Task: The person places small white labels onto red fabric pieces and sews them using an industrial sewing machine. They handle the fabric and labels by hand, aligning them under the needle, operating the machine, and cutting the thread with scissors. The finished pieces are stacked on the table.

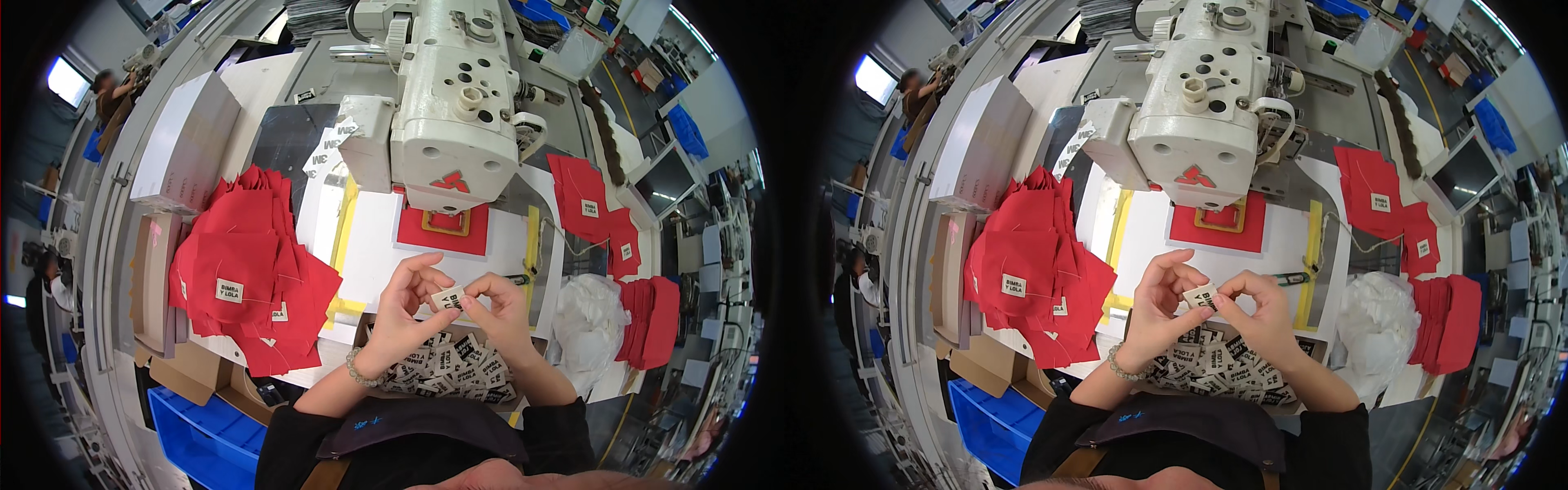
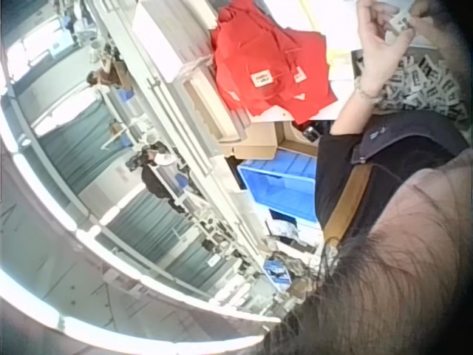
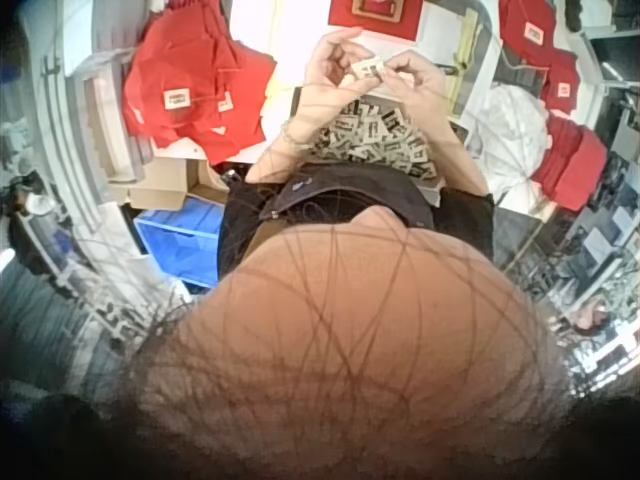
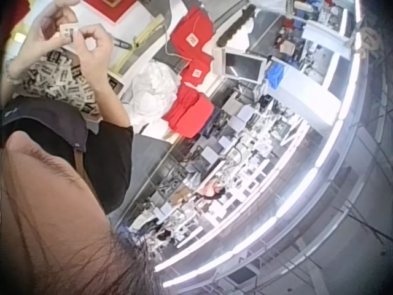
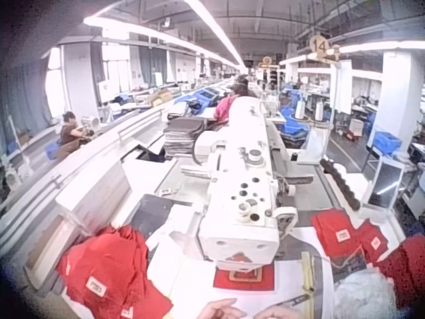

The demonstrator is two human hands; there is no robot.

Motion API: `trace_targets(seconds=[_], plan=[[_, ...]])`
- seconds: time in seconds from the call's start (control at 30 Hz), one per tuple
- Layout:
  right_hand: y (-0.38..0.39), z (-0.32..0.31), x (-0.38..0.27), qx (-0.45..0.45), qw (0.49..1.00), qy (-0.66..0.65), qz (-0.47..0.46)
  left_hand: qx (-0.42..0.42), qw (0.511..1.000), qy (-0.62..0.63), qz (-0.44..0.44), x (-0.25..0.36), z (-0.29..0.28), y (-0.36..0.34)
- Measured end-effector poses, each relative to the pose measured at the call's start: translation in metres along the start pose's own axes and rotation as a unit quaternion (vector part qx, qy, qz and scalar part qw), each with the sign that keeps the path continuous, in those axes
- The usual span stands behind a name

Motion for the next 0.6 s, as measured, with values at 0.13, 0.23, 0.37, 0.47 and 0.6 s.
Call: trace_targets(seconds=[0.13,0.23,0.37,0.47,0.6], plan=[[-0.003,-0.001,-0.002,-0.020,0.999,0.012,0.029,-0.024,0.999,0.000,-0.027,0.001,-0.003,-0.002],[-0.003,0.000,-0.004,-0.034,0.998,-0.007,0.051,-0.005,1.000,0.003,-0.028,0.000,-0.007,-0.002],[-0.006,0.002,-0.009,-0.031,0.998,-0.055,0.025,0.005,1.000,-0.009,-0.016,0.006,-0.010,-0.004],[-0.009,0.003,-0.014,-0.019,0.999,-0.051,0.001,-0.006,0.999,-0.025,-0.026,0.010,-0.010,-0.005],[-0.010,0.005,-0.014,-0.028,0.999,-0.024,-0.003,-0.011,0.998,-0.064,-0.014,0.018,-0.007,-0.007]])
Point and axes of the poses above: each hand's wrist, its own y-axis away from the middle knuckle, its own z-axis out of the palm, x = y × z, the point moved 8 cm from there along -y, towards the middle knuckle, and after that the axes turned 10 degrees about -x, right-handed, at the moved point
